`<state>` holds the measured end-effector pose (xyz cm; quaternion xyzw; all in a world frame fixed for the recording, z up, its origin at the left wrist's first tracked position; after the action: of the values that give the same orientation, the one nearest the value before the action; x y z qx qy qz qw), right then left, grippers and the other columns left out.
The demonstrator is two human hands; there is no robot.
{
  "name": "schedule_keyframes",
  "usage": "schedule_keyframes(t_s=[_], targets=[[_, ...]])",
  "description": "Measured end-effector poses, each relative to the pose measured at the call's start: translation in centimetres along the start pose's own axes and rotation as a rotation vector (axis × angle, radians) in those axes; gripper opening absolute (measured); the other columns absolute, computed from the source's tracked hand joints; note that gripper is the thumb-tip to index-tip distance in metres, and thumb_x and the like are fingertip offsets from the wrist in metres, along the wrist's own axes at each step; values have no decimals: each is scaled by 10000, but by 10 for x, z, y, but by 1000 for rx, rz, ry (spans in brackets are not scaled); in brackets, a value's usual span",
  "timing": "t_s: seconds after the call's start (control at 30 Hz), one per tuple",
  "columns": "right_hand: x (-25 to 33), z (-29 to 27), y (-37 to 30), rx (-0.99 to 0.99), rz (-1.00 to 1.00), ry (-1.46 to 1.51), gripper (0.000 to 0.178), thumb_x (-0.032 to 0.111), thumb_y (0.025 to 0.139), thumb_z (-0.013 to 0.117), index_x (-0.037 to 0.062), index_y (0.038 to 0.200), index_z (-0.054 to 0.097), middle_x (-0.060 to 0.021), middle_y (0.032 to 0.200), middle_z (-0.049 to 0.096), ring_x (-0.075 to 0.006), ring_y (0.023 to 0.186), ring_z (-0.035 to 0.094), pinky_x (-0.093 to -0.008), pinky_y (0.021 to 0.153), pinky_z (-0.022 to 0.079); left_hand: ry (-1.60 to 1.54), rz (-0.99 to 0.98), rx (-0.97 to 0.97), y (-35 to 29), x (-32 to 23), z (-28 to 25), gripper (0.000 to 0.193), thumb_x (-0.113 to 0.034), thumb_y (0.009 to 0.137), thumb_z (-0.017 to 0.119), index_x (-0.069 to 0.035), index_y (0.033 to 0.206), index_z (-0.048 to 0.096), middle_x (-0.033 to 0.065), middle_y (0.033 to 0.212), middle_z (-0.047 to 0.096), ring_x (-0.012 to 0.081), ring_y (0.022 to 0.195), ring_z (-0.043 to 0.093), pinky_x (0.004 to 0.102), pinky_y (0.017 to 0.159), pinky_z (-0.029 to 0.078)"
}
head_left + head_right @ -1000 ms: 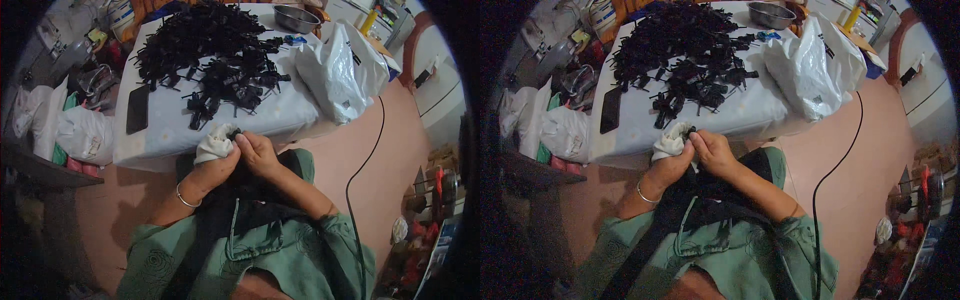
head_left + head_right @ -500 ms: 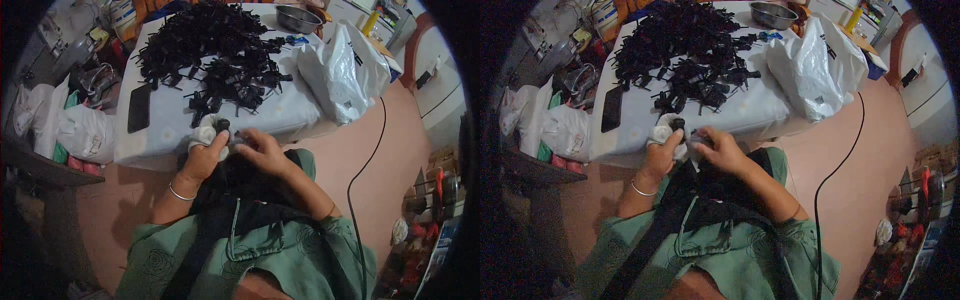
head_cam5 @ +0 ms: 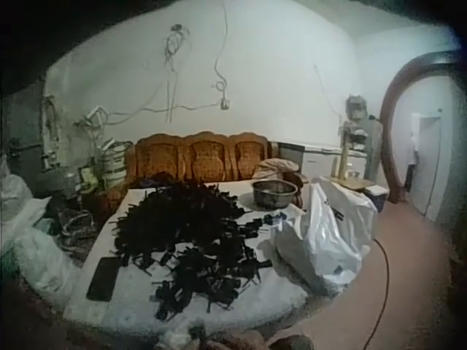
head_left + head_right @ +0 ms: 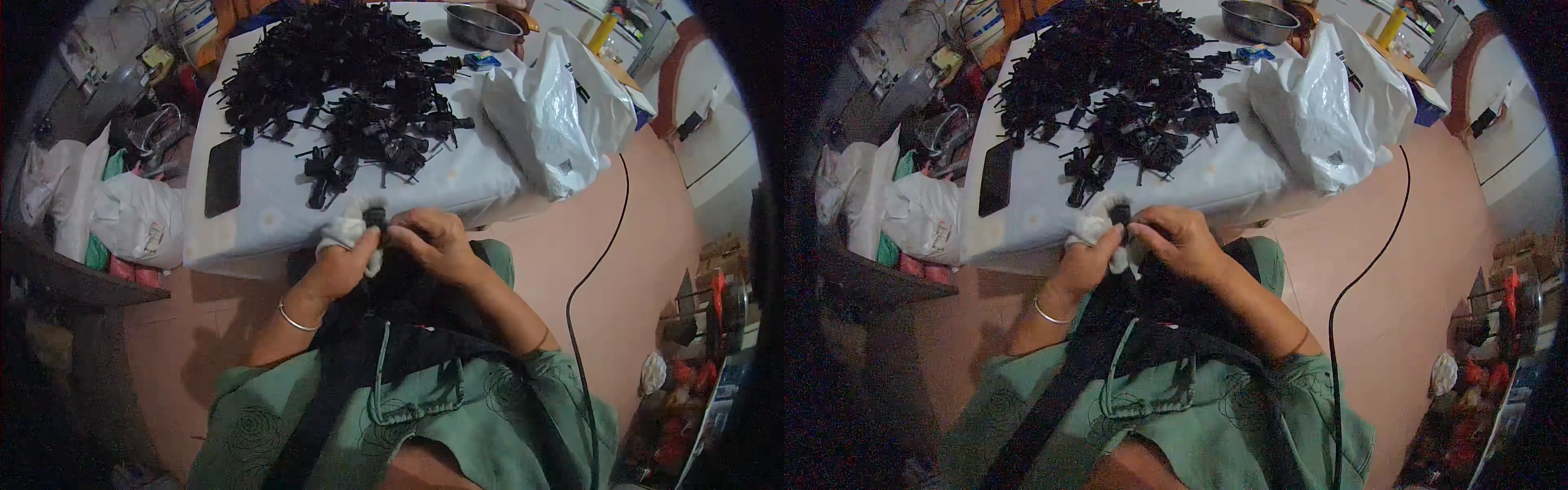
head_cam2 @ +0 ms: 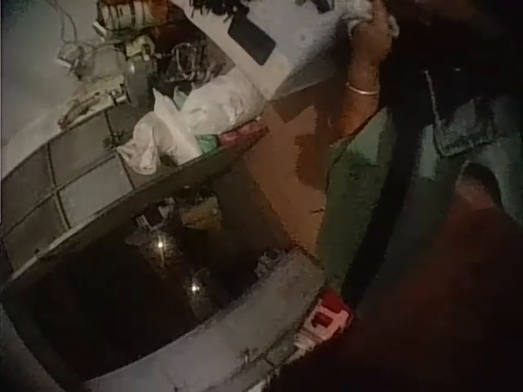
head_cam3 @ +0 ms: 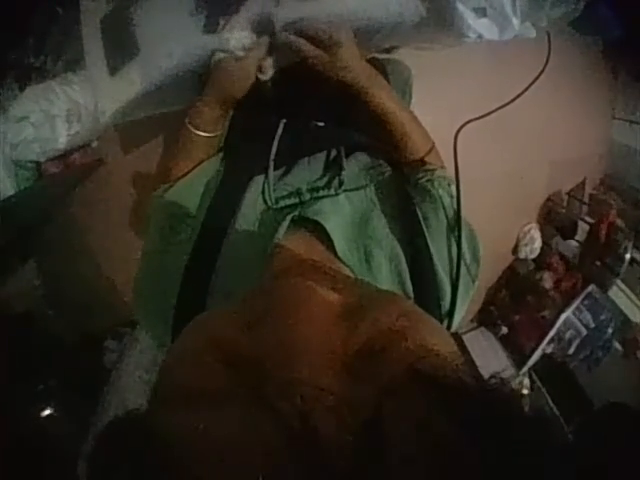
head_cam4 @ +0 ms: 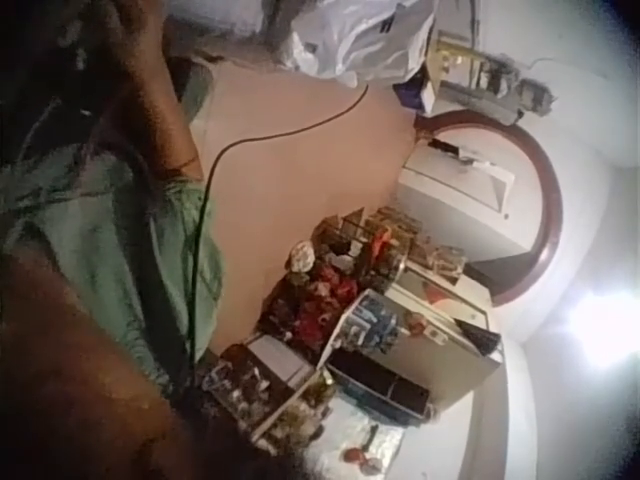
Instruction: Assemble small black plastic components by hand at a workstation.
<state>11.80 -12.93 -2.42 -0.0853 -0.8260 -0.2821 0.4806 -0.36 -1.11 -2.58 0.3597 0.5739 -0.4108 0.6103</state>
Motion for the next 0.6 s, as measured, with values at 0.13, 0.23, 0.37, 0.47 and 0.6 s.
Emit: schedule_keyframes(t_s=[0.13,0.23,0.37,0.47,0.6], targets=[[13,-4,-2,-22,167,143,124,100,790,593,-7,851,587,-92,722,592,-138,638,561,-268,591,445,213,266,-58,-5,6,5,280,-64,838,431,-10,1112,440,29,828,511,93,728,486,236,606,419],[13,-13,-5,61,-126,-1,121,91,782,598,-1,861,589,-97,726,590,-152,628,563,-273,582,443,-115,92,-60,-1,16,1,225,-72,828,438,-10,1041,479,-23,724,470,54,636,429,215,534,384],[8,-15,-4,133,-162,-103,124,77,774,598,9,876,584,-125,794,609,-248,710,597,-302,642,463,88,227,17,-3,13,2,207,-76,825,433,-10,1014,486,-20,736,470,57,639,423,219,538,382],[9,-15,-4,142,-146,-23,113,67,763,605,11,860,592,-123,798,611,-253,711,598,-298,639,463,-547,-63,47,-2,12,6,224,-81,821,434,-5,1026,484,-8,756,490,71,656,444,221,563,387],[3,-11,-2,107,-245,-79,125,68,743,622,21,856,595,-115,782,603,-262,692,591,-308,624,464,49,171,98,-6,9,2,250,-71,810,436,1,1046,478,13,816,521,91,702,478,240,615,406]])
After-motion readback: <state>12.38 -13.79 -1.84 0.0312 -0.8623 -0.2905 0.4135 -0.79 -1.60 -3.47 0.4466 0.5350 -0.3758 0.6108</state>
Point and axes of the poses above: each hand's wrist, its own y-axis towards the middle knuckle, its own z-axis out of the palm, x = y × z, the point moved 1 cm from there along y, towards the middle knuckle
